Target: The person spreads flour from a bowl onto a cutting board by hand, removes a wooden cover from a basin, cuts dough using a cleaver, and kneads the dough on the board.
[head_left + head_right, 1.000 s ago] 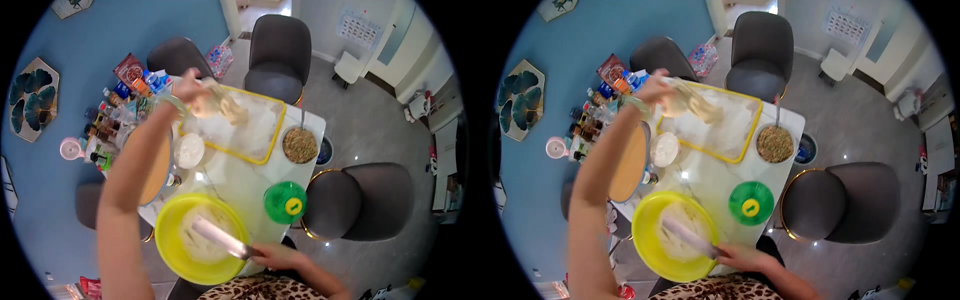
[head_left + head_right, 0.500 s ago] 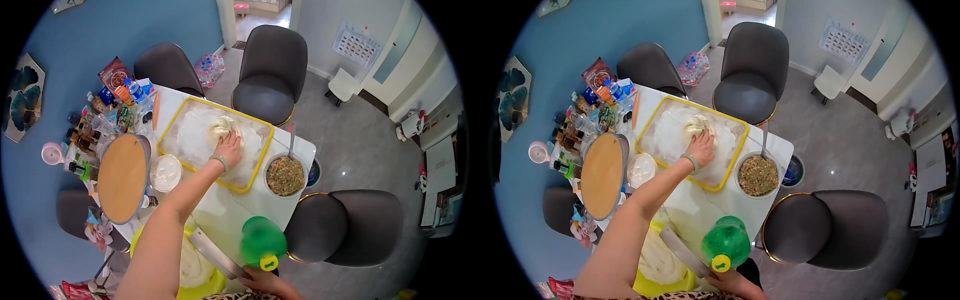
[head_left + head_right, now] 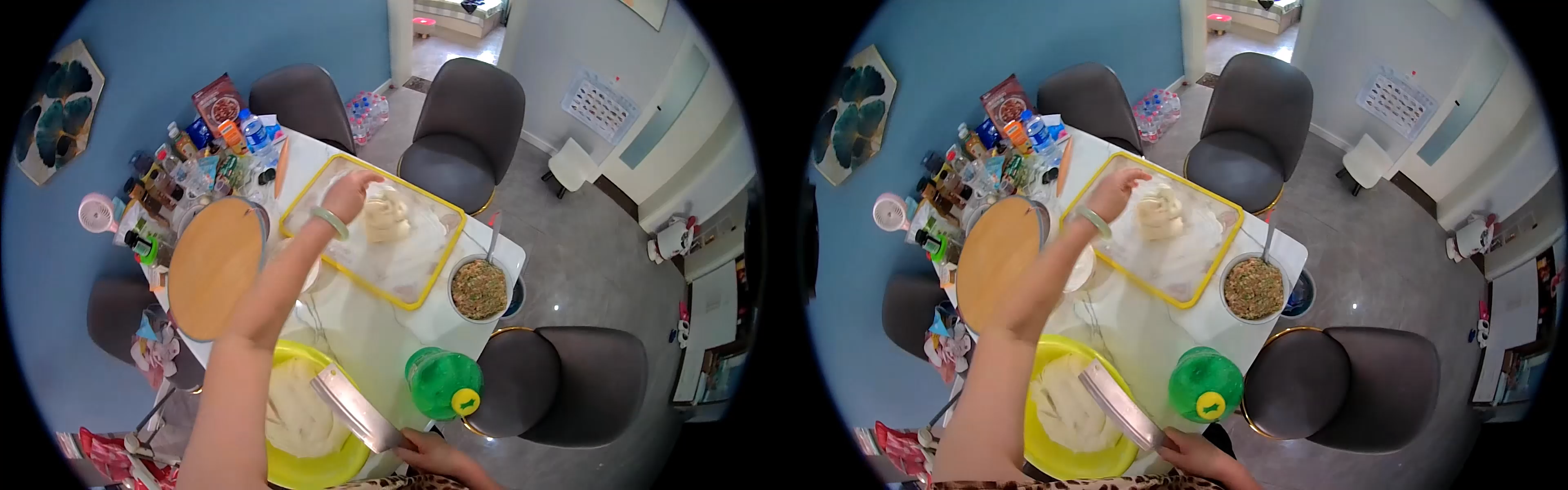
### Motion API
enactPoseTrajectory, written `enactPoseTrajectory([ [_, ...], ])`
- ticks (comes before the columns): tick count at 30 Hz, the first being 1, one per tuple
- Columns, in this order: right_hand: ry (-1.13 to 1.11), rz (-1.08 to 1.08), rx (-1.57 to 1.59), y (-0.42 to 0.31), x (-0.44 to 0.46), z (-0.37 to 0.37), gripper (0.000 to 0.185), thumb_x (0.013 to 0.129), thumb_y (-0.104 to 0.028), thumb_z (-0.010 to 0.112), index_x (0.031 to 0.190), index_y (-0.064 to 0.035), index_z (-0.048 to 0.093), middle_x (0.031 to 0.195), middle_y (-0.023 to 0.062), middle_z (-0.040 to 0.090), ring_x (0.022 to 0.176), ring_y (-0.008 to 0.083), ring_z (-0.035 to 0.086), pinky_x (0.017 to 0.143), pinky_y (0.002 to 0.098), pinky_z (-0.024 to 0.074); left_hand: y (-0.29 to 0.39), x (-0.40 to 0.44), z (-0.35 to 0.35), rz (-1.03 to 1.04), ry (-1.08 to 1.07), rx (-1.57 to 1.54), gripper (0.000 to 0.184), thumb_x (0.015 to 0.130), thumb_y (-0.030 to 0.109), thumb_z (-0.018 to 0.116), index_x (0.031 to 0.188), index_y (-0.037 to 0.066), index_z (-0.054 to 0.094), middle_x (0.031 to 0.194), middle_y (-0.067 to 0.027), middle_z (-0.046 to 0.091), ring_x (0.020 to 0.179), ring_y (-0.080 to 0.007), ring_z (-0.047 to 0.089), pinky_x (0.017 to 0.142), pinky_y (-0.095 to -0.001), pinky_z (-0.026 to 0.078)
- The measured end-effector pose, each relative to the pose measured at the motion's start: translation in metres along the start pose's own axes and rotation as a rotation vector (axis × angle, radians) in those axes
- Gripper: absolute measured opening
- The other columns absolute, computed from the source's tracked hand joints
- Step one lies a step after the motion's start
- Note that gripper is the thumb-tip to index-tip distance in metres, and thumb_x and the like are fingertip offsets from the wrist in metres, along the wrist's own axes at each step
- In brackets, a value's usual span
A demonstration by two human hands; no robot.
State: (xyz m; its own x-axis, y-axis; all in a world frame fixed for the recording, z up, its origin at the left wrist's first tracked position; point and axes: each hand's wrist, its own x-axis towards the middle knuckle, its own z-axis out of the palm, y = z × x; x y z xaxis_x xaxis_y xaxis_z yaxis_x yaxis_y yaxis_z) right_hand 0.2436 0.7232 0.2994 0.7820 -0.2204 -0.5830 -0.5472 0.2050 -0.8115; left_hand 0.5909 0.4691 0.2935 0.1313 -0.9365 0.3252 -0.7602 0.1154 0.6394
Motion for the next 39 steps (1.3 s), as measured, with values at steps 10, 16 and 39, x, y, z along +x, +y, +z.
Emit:
enactPoseTrajectory([
  [10,-0.076,-0.029,0.041,-0.014,0.005,0.01,0.025,0.087,-0.022,0.053,0.101,-0.0026,0.046,0.07,0.0025,0.051,0.045,0.0093,0.045,0.042,0.0238,0.0384,-0.036,-0.138,-0.153,-0.413,0.204,-0.319,0.015,0.079,0.015,0.062,0.089,0.004,0.06,0.077,-0.0053,0.063,0.065,-0.0098,0.058,0.056,-0.0227,0.045],
  [16,-0.057,0.094,0.206,-0.034,-0.011,0.002,0.026,0.087,-0.01,0.052,0.111,-0.0007,0.047,0.063,0.0015,0.049,0.044,0.0075,0.045,0.04,0.0215,0.0364,-0.092,-0.292,-0.207,-0.924,0.388,-0.15,0.022,0.077,0.025,0.065,0.08,0.003,0.059,0.068,-0.0043,0.061,0.056,-0.0102,0.054,0.05,-0.0238,0.043],
  [39,0.232,-0.031,0.307,-0.064,-0.012,0.005,0.019,0.084,-0.005,0.048,0.102,0.0004,0.046,0.052,0.0045,0.046,0.036,0.0116,0.042,0.035,0.0237,0.0384,-0.101,-0.348,-0.148,-0.8,1.064,-1.346,0.03,0.083,0.0,0.054,0.112,0.006,0.047,0.107,-0.0067,0.058,0.095,-0.0211,0.059,0.08,-0.0352,0.052],
])
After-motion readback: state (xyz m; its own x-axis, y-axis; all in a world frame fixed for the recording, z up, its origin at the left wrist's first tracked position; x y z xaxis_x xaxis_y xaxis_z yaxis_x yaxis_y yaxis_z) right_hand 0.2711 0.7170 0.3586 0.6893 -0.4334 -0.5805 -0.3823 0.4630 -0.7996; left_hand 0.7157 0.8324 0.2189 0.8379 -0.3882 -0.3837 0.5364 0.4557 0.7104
